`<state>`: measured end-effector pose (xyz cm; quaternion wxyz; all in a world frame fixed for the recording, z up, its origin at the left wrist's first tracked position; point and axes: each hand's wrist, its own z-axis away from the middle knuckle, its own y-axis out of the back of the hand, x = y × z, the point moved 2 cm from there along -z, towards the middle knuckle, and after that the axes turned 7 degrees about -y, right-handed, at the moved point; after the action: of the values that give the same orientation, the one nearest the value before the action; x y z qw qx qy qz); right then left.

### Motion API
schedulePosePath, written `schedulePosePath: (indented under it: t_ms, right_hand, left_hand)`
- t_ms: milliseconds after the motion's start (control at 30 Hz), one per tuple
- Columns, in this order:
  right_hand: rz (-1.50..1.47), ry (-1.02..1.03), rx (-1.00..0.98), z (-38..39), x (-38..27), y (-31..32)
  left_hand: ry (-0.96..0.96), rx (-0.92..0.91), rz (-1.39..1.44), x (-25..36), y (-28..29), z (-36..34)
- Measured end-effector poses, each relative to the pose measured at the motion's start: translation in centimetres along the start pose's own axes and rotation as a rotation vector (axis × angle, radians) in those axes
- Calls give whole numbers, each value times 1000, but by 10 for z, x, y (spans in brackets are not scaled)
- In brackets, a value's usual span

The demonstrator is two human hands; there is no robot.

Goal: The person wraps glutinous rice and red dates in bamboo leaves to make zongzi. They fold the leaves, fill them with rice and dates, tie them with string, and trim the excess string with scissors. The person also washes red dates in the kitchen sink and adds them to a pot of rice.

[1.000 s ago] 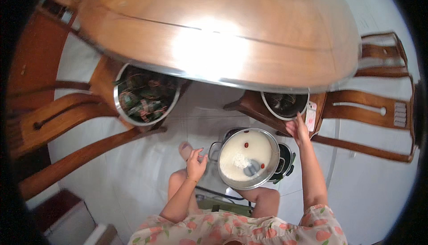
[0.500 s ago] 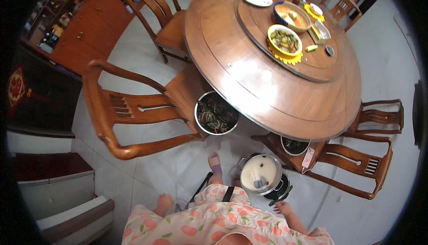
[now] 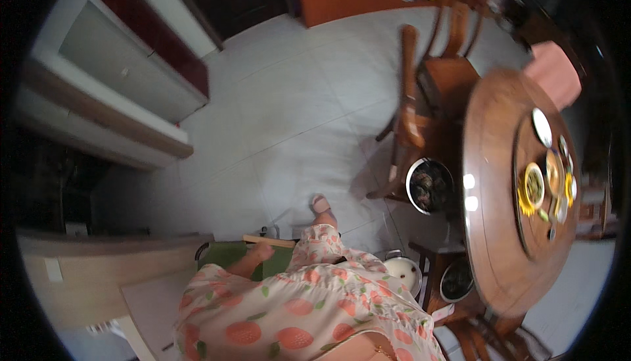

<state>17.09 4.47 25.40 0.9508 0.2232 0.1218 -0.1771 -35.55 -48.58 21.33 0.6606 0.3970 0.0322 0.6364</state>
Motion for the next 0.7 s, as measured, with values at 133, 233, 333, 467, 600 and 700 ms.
schedulePosePath:
  t_ms: [133,233,333,467,600,700]
  right_hand:
    - [73,71,-2,-16,-209,-1]
    - [199,163,-36,-18,-362,-36]
    - [315,238,-98,-17,-487,-89]
    - [455,320,-170,-6,-607,-167]
    - [618,363,-226,2,-693,-234]
    - [751,381,-255,-1,-737,-278]
  left_hand:
    - [27,231,292,-29,5,-55]
    - [-156,262,-70,-40,15,-60]
    - [22,363,-98,-47,42,-10]
    - [329,779,436,-25,152,56]
    - [92,1181,803,29,337,101]
    - [-394,1366,798,77,458,170]
